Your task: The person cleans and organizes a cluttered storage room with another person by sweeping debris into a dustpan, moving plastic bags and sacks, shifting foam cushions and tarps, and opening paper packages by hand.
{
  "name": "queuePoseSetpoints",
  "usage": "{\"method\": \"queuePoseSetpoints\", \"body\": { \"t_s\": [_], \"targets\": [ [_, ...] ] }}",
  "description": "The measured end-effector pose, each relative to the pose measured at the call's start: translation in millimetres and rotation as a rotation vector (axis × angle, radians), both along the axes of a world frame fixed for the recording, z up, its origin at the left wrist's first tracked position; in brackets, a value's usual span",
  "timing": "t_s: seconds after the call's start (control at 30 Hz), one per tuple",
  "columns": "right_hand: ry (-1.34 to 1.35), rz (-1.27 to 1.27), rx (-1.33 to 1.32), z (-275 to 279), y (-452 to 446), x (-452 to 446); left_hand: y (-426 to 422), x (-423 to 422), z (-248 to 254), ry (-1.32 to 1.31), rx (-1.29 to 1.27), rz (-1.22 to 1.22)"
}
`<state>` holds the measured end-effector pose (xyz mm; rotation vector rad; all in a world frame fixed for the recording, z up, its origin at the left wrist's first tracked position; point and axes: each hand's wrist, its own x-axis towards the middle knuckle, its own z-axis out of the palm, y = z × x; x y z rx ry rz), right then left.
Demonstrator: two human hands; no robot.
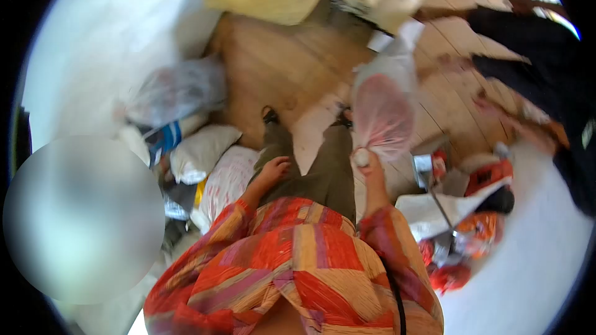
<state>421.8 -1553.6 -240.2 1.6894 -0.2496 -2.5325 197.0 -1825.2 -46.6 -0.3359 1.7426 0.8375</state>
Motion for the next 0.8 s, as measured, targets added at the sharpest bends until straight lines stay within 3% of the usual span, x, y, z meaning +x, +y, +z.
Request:
{"method": "queuePoseSetpoints", "body": {
  "t_s": [0.03,0.07,0.1,0.17,0.27,0.33,0.4,0.43,0.5,0.63,0.67,0.73,0.8],
  "targets": [
    [-0.106,-0.024,-0.11,8,-26,-4,5,-3,3,-0.075,-0.005,0.071],
    [-0.215,0.085,-0.031,64,-20,-20,4,-4,-2,-0.097,0.011,0.024],
    [-0.23,0.054,-0.031,67,-21,-4,3,-2,-6,-0.121,0.001,-0.016],
    [-0.217,0.376,0.094,74,-29,20,-1,-3,-7,-0.152,-0.023,-0.059],
    [-0.306,0.516,0.23,88,-27,40,6,-12,-18,-0.238,-0.03,-0.091],
    [-0.371,0.584,0.283,94,-30,65,-2,-10,-39,-0.1,-0.021,-0.231],
    [-0.419,0.837,0.851,81,-34,85,16,-17,-30,-0.139,-0.042,-0.193],
    [-0.432,0.828,0.848,74,-30,92,25,-23,-27,-0.155,-0.059,-0.141],
    [-0.546,1.111,0.677,58,-13,109,32,-26,-34,-0.169,-0.047,-0.14],
    [-0.507,1.212,1.013,18,-14,147,52,-24,-20,-0.193,0.014,-0.044],
    [-0.499,1.221,1.016,31,0,133,54,-21,-20,-0.193,0.026,-0.002],
    [-0.39,1.198,0.232,82,31,88,45,-9,-30,-0.198,0.031,-0.003],
    [-0.312,1.182,0.29,76,30,84,36,-1,-34,-0.189,0.042,-0.007]
  ]
}}
